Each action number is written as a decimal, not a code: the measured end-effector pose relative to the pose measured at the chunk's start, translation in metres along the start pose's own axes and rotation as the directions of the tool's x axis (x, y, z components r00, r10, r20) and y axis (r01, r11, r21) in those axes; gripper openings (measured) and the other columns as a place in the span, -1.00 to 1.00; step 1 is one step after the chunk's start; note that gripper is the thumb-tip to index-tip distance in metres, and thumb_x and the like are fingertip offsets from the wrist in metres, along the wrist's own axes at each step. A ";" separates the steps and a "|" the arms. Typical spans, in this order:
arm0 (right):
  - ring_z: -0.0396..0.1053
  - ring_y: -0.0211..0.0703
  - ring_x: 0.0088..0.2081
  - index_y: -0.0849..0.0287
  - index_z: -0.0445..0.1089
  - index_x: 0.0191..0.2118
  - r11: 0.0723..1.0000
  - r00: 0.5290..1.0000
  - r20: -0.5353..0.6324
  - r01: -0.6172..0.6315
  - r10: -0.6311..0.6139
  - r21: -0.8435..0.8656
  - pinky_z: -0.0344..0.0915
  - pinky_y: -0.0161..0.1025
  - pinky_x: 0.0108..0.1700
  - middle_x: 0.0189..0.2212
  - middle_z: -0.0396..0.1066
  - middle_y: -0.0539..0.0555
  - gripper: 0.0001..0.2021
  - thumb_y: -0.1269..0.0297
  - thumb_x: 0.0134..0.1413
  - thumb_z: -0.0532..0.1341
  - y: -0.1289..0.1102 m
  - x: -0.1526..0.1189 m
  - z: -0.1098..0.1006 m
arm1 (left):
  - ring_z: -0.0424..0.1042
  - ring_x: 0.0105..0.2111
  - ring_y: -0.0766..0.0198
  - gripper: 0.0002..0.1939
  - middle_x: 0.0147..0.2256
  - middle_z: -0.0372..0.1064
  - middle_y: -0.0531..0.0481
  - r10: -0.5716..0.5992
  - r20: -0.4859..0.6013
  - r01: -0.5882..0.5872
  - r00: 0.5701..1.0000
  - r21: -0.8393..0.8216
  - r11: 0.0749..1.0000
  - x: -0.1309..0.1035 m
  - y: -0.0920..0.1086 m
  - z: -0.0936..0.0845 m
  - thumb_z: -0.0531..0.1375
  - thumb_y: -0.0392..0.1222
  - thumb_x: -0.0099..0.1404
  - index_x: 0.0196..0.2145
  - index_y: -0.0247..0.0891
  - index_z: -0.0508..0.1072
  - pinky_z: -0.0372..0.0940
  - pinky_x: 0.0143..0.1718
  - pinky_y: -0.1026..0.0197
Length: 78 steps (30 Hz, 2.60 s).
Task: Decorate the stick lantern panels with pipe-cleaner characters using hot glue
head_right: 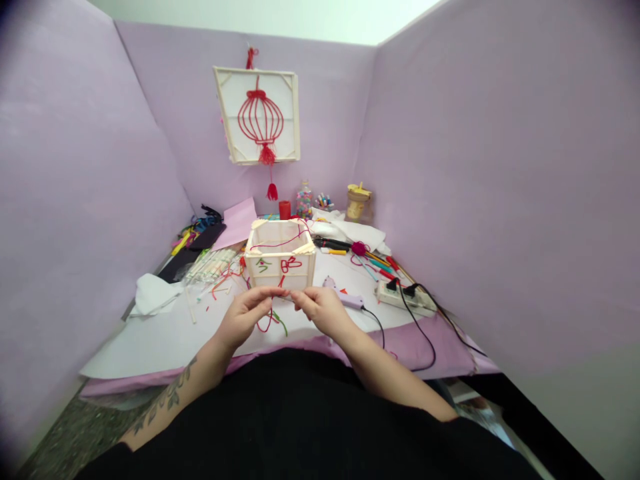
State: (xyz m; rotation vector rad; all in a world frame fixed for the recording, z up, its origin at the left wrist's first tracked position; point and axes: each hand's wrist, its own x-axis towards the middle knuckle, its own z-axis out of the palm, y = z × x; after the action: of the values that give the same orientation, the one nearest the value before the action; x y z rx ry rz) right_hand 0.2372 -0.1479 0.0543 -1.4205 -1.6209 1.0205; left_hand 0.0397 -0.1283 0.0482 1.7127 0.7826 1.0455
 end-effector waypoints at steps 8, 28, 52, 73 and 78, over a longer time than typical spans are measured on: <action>0.17 -0.28 -0.60 0.19 0.38 -0.53 1.000 1.000 -0.003 -0.003 0.003 0.005 0.12 -0.31 -0.50 -0.70 0.20 -0.04 -0.54 -0.14 0.04 0.09 0.003 0.001 0.001 | 0.49 -0.11 0.15 -0.69 -0.11 0.54 -0.14 -0.061 -0.004 0.060 0.998 -0.083 0.995 0.001 -0.005 0.002 0.21 -0.19 0.22 -0.08 -0.27 0.54 0.35 -0.09 0.18; 0.13 -0.30 -0.60 0.18 0.38 -0.55 0.997 0.999 0.014 0.030 -0.029 -0.073 0.07 -0.32 -0.48 -0.70 0.17 -0.07 -0.59 -0.05 0.07 0.11 0.007 0.001 -0.001 | 0.47 -0.14 0.18 -0.64 -0.13 0.52 -0.16 -0.059 0.042 0.063 0.997 -0.095 0.994 0.001 -0.006 0.004 0.23 -0.26 0.18 -0.04 -0.28 0.50 0.35 -0.16 0.21; 0.12 -0.29 -0.59 0.19 0.38 -0.55 0.997 0.999 0.037 0.013 -0.010 -0.074 0.05 -0.31 -0.49 -0.70 0.15 -0.06 -0.58 -0.08 0.07 0.13 0.009 0.001 -0.001 | 0.44 -0.29 0.23 -0.58 -0.31 0.48 -0.09 -0.072 0.074 0.073 0.995 -0.011 0.997 -0.001 -0.005 0.005 0.18 -0.28 0.19 0.03 -0.27 0.46 0.31 -0.36 0.29; 0.13 -0.29 -0.57 0.20 0.37 -0.55 0.997 0.999 0.049 0.028 -0.024 -0.076 0.05 -0.33 -0.49 -0.67 0.19 -0.05 -0.58 -0.07 0.07 0.12 0.009 0.002 0.000 | 0.18 -0.54 0.40 -0.52 -0.48 0.34 0.05 -0.066 0.092 0.067 0.994 -0.010 0.998 -0.001 -0.003 0.005 0.15 -0.32 0.18 0.08 -0.26 0.43 0.16 -0.49 0.34; 0.13 -0.29 -0.57 0.20 0.38 -0.55 0.996 0.998 0.055 0.032 -0.028 -0.081 0.05 -0.32 -0.48 -0.67 0.20 -0.05 -0.58 -0.06 0.08 0.12 0.010 0.002 0.000 | 0.17 -0.55 0.40 -0.51 -0.51 0.32 0.06 -0.082 0.092 0.081 0.992 0.006 0.997 -0.001 -0.003 0.005 0.15 -0.31 0.17 0.08 -0.26 0.43 0.16 -0.49 0.33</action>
State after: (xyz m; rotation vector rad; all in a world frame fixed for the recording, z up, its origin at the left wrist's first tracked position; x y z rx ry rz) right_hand 0.2410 -0.1449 0.0450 -1.4296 -1.7355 0.9924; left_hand 0.0437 -0.1302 0.0436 1.7037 0.7882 0.9044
